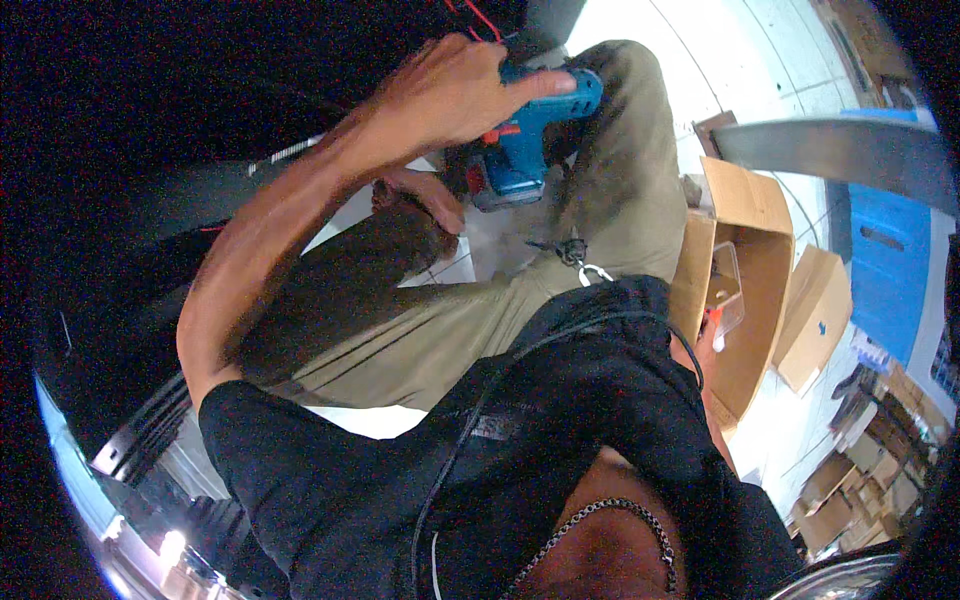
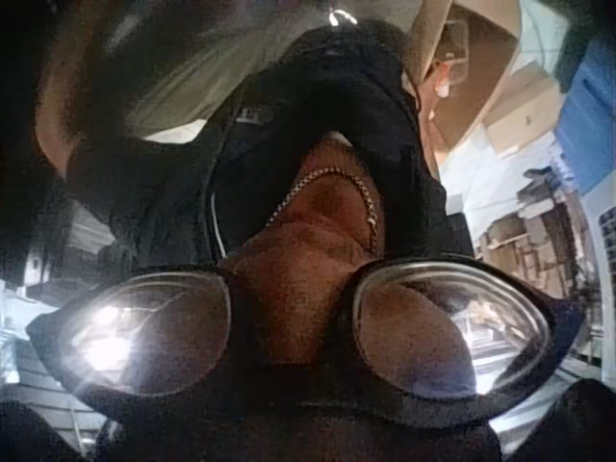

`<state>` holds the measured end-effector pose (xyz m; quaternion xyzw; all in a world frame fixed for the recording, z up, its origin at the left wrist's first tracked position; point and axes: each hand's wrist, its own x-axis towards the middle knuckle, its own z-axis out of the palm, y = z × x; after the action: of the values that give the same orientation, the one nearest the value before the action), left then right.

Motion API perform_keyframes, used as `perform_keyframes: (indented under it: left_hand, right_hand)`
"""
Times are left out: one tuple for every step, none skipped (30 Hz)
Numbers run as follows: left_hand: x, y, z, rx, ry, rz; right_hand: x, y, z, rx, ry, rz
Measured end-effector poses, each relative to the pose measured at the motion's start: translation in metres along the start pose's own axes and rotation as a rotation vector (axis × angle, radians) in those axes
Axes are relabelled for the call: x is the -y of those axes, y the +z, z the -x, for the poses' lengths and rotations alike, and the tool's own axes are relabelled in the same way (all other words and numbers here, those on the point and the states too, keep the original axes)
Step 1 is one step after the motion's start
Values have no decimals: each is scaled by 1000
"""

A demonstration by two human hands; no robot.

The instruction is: The person uses a cordless drill to fasten screws into a black electronic device mounted on a wall. They repeatedly pick up screws, align the drill, and drive screws into the device while sitting on the floor.

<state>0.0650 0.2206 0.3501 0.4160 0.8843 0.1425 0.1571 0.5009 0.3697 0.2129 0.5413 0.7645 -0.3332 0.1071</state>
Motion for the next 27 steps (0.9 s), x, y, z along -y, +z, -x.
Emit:
perform_keyframes:
  left_hand:
    - [8, 0, 10, -42, 12, -36]
    - [16, -1, 23, -82, 26, -73]
    - [15, -10, 37, -116, 34, -114]
    - [16, -28, 48, 131, -83, 11]
    - [17, -39, 59, 168, -115, 51]
    - [23, -48, 68, 199, -143, 96]
    - [29, -57, 77, 230, -169, 139]
    - [27, -64, 82, 242, -175, 86]
    - [32, -68, 93, 169, -94, 24]
    - [38, -69, 104, 95, -12, -39]
    - [38, -69, 110, 23, 91, -101]
    - [39, -73, 116, 19, 92, -75]
    - [40, -79, 125, 13, 80, -54]
    - [41, -84, 134, -11, 78, -36]
    - [46, -90, 139, -15, 79, -50]
    - [51, -90, 130, -6, 117, -57]
    - [53, -89, 124, 17, 157, -60]
    - [55, -107, 142, 17, 104, -80]
    - [68, -98, 135, 37, 213, -191]
    - [79, -89, 129, 47, 329, -301]
    - [87, -101, 147, 64, 262, -373]
    - [95, -82, 135, 69, 339, -389]
    - [101, -69, 130, 82, 377, -424]
    - [106, -63, 129, 35, 399, -456]
    - [114, -66, 146, -5, 360, -507]
    - [122, -60, 155, -48, 363, -541]
    - [120, -61, 154, -58, 310, -500]
  right_hand:
    - [-9, 5, -4, -37, -62, 4]
    - [-23, 14, -10, -75, -123, 6]
    - [-19, 17, -11, -104, -182, 6]
    - [-15, 13, -10, -76, -174, -43]
    - [-2, 8, -6, -46, -166, -93]
    - [4, 0, -10, -2, -99, 54]
    - [9, -5, -14, 40, -30, 199]
    - [3, -5, -9, -17, -75, 163]
    - [3, -4, -12, -55, -145, 141]
    - [4, -2, -15, -94, -214, 118]
    - [3, -3, -10, -148, -266, 92]
    - [14, -6, -7, -162, -257, 91]
    - [13, -7, -8, -138, -265, 82]
    - [5, -6, -15, -114, -274, 74]
    - [8, -5, -20, -89, -283, 65]
    - [12, -6, -9, -104, -252, 39]
    - [17, -8, 5, -118, -222, 13]
    - [42, -4, -4, -52, -273, -25]
    - [36, -7, 5, -93, -249, -31]
    - [23, -14, 13, -133, -223, -38]
    - [28, -8, -8, -74, -272, -43]
    - [9, -16, -1, -132, -185, 51]
    - [-19, -17, -7, -134, -172, 132]
    - [-14, -21, -4, -130, -190, 64]
    - [10, -25, -8, -83, -253, -2]
    - [30, -21, -11, -30, -249, 9]
    - [51, -21, -11, 7, -225, 5]
